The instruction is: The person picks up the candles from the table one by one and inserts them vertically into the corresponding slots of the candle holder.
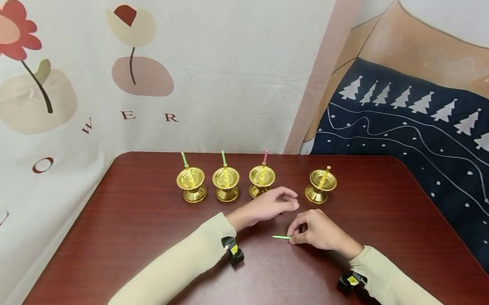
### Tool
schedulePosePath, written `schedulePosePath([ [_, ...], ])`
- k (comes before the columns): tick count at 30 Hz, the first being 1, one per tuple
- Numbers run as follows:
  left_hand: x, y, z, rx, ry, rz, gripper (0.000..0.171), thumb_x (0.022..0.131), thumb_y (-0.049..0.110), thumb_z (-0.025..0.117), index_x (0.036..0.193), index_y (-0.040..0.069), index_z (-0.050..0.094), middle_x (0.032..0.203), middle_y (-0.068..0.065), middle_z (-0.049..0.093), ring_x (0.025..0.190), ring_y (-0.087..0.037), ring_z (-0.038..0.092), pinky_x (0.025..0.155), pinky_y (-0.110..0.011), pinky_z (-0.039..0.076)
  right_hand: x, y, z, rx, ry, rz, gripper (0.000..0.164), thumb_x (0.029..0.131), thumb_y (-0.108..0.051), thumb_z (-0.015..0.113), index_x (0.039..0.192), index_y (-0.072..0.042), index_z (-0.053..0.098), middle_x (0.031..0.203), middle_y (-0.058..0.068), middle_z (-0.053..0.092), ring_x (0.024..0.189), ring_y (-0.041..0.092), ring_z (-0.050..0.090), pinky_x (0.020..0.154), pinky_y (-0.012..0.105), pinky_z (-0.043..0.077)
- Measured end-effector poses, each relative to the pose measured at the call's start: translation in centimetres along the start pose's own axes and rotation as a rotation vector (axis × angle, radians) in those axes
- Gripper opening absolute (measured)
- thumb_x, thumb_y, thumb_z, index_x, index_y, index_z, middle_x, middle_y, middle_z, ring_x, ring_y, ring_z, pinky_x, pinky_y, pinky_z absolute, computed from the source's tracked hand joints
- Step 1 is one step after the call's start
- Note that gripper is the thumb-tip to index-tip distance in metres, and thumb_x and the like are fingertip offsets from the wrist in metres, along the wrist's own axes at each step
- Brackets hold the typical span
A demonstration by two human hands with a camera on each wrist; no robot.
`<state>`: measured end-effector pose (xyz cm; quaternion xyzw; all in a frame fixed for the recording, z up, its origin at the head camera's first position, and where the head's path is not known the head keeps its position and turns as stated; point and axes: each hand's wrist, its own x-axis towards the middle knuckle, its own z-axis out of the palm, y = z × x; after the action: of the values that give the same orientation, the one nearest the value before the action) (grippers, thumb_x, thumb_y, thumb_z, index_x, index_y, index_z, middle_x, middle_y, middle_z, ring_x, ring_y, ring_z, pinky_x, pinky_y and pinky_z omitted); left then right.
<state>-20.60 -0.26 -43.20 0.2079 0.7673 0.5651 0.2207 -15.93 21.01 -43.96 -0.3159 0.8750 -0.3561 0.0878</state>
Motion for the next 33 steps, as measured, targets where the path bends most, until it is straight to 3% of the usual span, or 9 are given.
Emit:
schedulePosePath([
  [7,2.9,1.0,0.9,0.032,0.027,-0.008,0.063,0.105,0.029,0.076,0.158,0.005,0.052,0.145,-0.009,0.067,0.137,-0.026,0.064,0.111,-0.038,0.052,-0.3,0.0,-0.2,0.006,-0.009,-0.012,0.019,0.081,-0.005,0.094,0.083,-0.020,0.083,0.076,-0.020,0.067,0.071,-0.001,0.060,0.064,0.024,0.052],
  [12,4.6,1.7,1.6,0.107,0.052,-0.025,0.072,0.103,0.030,0.078,0.163,0.009,0.045,0.152,-0.008,0.063,0.141,-0.025,0.061,0.112,-0.037,0.051,-0.4,0.0,-0.3,0.009,-0.012,-0.017,0.020,0.080,-0.005,0.095,0.083,-0.020,0.083,0.076,-0.020,0.067,0.071,-0.001,0.060,0.065,0.023,0.052],
  [19,6.7,1.9,2.2,0.159,0.079,0.009,0.083,0.100,0.033,0.082,0.167,0.012,0.038,0.157,-0.011,0.060,0.141,-0.025,0.059,0.112,-0.037,0.051,-0.4,0.2,-0.2,0.000,-0.014,-0.029,0.020,0.080,-0.005,0.095,0.084,-0.020,0.082,0.078,-0.019,0.066,0.072,-0.001,0.060,0.066,0.024,0.053],
  [28,8.2,1.4,3.0,0.165,0.087,0.065,0.087,0.096,0.039,0.088,0.167,0.017,0.042,0.153,-0.007,0.062,0.130,-0.013,0.060,0.108,-0.030,0.049,-0.4,0.5,-0.1,-0.019,-0.009,-0.023,0.021,0.079,-0.005,0.096,0.084,-0.020,0.082,0.077,-0.021,0.066,0.071,-0.002,0.060,0.067,0.023,0.053],
  [33,8.4,1.5,3.2,0.151,0.078,0.074,0.082,0.098,0.038,0.086,0.165,0.018,0.043,0.149,-0.007,0.064,0.127,-0.013,0.061,0.106,-0.031,0.051,-0.6,0.4,-0.2,-0.029,-0.008,-0.025,0.022,0.080,-0.004,0.095,0.082,-0.021,0.082,0.076,-0.021,0.066,0.071,-0.002,0.060,0.066,0.023,0.053],
])
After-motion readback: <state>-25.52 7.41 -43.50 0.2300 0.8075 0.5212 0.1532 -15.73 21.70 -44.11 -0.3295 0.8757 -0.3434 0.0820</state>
